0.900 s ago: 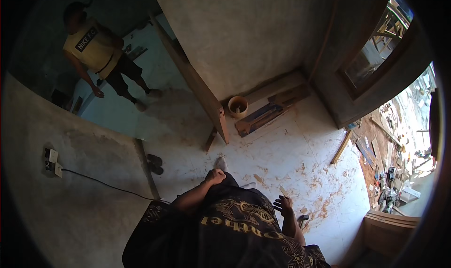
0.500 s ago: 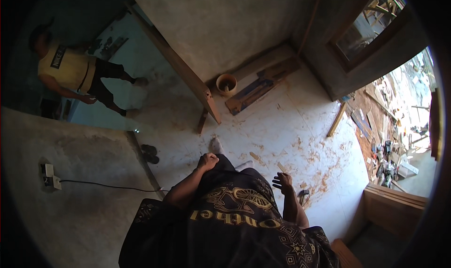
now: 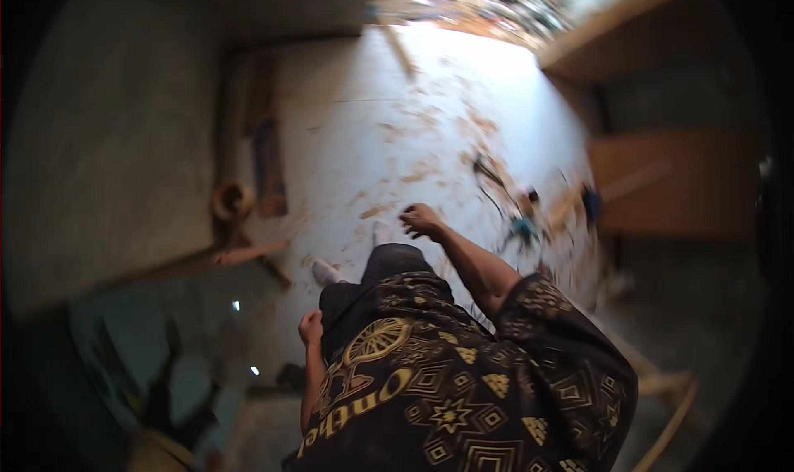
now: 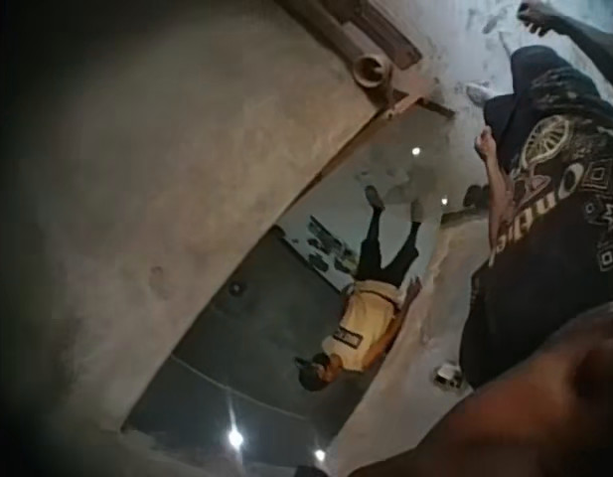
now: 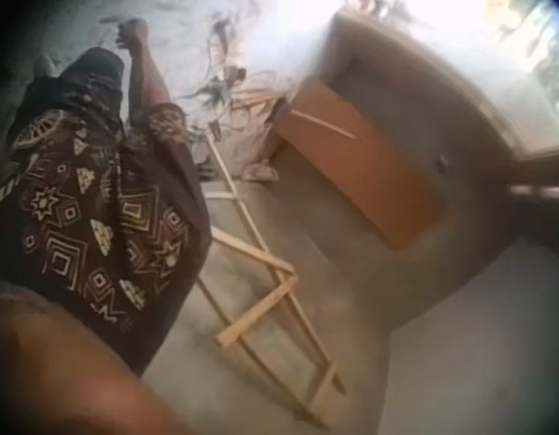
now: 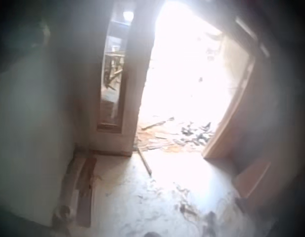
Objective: The person marks a wooden plank with a pen, sweeps sawdust from the floor using a brush, and positions a wooden door against a frame.
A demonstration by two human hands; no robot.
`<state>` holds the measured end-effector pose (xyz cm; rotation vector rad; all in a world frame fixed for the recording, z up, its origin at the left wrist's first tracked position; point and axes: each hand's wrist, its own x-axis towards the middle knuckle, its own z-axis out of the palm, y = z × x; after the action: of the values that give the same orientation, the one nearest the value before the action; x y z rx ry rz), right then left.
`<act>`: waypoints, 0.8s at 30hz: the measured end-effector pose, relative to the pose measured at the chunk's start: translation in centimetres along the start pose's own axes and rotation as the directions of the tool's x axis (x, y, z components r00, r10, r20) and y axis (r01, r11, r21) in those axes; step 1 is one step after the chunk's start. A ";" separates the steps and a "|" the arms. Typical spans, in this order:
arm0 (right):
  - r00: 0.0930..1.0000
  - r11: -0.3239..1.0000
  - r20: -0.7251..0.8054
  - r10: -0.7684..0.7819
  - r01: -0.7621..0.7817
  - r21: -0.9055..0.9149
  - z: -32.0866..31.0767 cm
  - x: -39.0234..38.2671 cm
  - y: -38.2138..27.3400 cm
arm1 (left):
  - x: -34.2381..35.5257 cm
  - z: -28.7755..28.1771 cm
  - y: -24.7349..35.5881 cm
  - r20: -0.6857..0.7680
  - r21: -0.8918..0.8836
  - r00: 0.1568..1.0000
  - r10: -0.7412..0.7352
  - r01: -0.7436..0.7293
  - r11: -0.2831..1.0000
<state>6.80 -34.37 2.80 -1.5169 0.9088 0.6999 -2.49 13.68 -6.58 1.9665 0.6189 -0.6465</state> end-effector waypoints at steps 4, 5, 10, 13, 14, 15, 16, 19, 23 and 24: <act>0.986 0.957 -0.158 0.056 -0.007 0.291 4.8 -5.6 4.1 | 2.9 -7.2 3.1 0.246 0.288 0.969 -0.002 -0.071 0.955; 0.979 0.960 -0.192 0.070 -0.014 0.281 6.0 -7.2 5.1 | 1.6 -9.5 6.4 0.322 0.369 0.941 -0.102 -0.025 0.929; 0.996 0.980 -0.074 -0.047 0.031 -0.199 5.8 -16.6 14.2 | 10.2 -10.9 8.8 0.638 0.562 0.767 -0.068 -0.404 0.721; 0.933 0.949 -0.361 -0.008 0.120 0.290 11.5 -15.7 24.5 | 13.3 -9.4 12.4 0.744 0.554 0.668 -0.028 -0.592 0.586; 0.923 0.934 -0.386 0.000 0.138 0.329 11.5 -16.0 25.1 | 13.3 -7.7 14.9 0.751 0.578 0.659 -0.046 -0.622 0.528; 0.934 0.878 -0.342 0.103 0.076 0.472 11.2 -17.1 26.0 | 12.7 -5.7 17.2 0.763 0.596 0.641 -0.080 -0.652 0.469; 0.941 0.798 -0.279 0.191 0.017 0.602 10.7 -18.0 26.9 | 12.1 -2.8 19.3 0.777 0.602 0.621 -0.105 -0.683 0.413; 0.905 0.721 -0.337 0.258 0.051 0.691 10.4 -17.7 29.2 | 7.6 5.8 25.5 0.815 0.577 0.565 -0.129 -0.766 0.283; 0.814 0.669 -0.449 0.368 0.104 0.736 10.6 -18.8 33.6 | 0.2 19.9 30.4 0.836 0.522 0.539 -0.101 -0.725 0.450; 0.782 0.649 -0.473 0.406 0.119 0.752 10.6 -19.6 34.5 | -1.2 23.2 31.2 0.831 0.504 0.547 -0.100 -0.666 0.551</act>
<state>-32.09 -21.59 -0.21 -0.8681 1.6013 -0.1459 12.76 -20.51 3.95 2.1308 -0.7889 -1.6391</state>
